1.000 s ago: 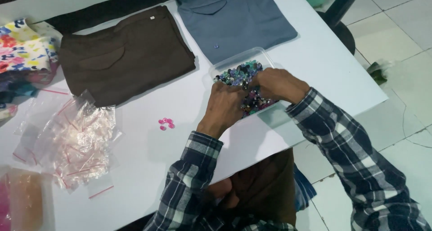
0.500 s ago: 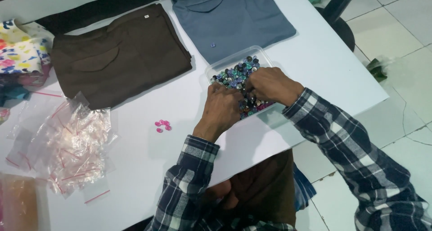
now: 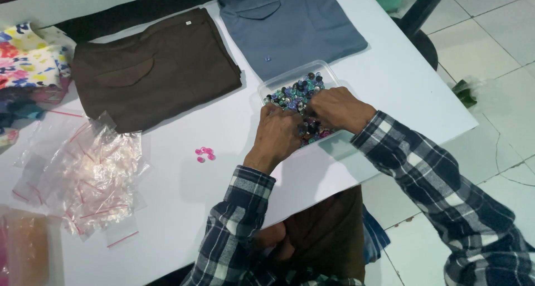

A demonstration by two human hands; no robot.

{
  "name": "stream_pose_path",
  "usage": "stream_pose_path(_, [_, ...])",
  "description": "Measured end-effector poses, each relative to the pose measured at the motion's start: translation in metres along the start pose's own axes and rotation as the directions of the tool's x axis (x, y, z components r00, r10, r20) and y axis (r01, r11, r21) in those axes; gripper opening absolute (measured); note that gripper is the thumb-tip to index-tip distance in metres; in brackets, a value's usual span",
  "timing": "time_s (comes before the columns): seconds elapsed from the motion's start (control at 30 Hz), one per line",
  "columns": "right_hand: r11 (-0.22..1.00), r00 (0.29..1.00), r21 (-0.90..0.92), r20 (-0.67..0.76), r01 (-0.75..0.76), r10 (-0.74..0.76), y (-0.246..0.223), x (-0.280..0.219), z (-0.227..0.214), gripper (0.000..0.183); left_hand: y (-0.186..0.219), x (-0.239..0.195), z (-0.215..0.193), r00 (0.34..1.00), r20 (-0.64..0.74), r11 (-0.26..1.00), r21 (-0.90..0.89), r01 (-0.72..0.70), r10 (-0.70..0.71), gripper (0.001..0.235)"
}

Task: Picking individual buttons from a container and placing them into small plastic bags for packaging.

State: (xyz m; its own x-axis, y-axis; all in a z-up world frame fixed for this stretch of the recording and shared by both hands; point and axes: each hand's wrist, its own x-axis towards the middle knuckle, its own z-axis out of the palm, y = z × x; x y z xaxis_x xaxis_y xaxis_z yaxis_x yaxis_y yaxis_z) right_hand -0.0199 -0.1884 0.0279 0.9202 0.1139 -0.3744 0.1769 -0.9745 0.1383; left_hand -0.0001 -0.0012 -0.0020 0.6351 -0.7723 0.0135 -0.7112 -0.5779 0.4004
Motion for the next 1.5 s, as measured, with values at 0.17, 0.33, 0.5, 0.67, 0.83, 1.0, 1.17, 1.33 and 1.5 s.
stream_pose_path(0.17, [0.997, 0.993, -0.077, -0.121, -0.008, -0.001, 0.005, -0.003, -0.002, 0.008, 0.006, -0.002, -0.012, 1.0, -0.025, 1.0, -0.017, -0.002, 0.002, 0.03])
stream_pose_path(0.33, [0.991, 0.996, 0.128, -0.091, 0.031, -0.019, -0.018, -0.023, -0.043, 0.014, 0.002, 0.003, -0.006, 0.997, -0.072, 0.999, -0.037, -0.007, 0.004, 0.034])
stream_pose_path(0.5, [0.993, 0.978, 0.098, -0.2, 0.072, -0.051, -0.001, 0.007, 0.017, 0.01, 0.006, 0.005, -0.019, 0.986, -0.168, 0.999, -0.029, 0.018, -0.023, 0.031])
stream_pose_path(0.67, [0.992, 0.987, 0.126, -0.159, -0.015, 0.035, -0.001, -0.014, -0.016, 0.016, 0.001, 0.013, -0.009, 0.951, -0.304, 0.993, -0.12, 0.022, -0.058, 0.032])
stream_pose_path(0.83, [0.935, 0.989, 0.351, -0.111, -0.058, 0.103, -0.007, -0.028, -0.043, 0.021, -0.003, 0.016, 0.008, 0.937, -0.343, 0.993, -0.117, 0.031, -0.069, 0.032])
stream_pose_path(1.0, [0.988, 0.991, 0.156, -0.132, -0.017, 0.038, -0.006, -0.013, -0.015, 0.014, 0.001, 0.017, 0.015, 0.921, -0.376, 0.994, -0.079, 0.073, -0.097, 0.03])
stream_pose_path(1.17, [1.0, 0.983, 0.027, -0.186, 0.007, -0.002, -0.012, -0.006, -0.008, 0.01, 0.002, 0.017, 0.018, 0.936, -0.334, 0.994, -0.044, 0.103, -0.112, 0.029])
stream_pose_path(1.33, [0.994, 0.991, 0.098, -0.116, -0.055, 0.067, -0.01, -0.019, -0.034, 0.011, 0.004, 0.014, 0.015, 0.941, -0.312, 0.992, -0.035, 0.124, -0.129, 0.029])
stream_pose_path(1.5, [0.701, 0.968, 0.711, -0.21, 0.053, 0.139, 0.001, -0.043, -0.055, 0.019, 0.002, 0.016, 0.011, 0.942, -0.315, 0.987, -0.144, 0.078, -0.12, 0.026])
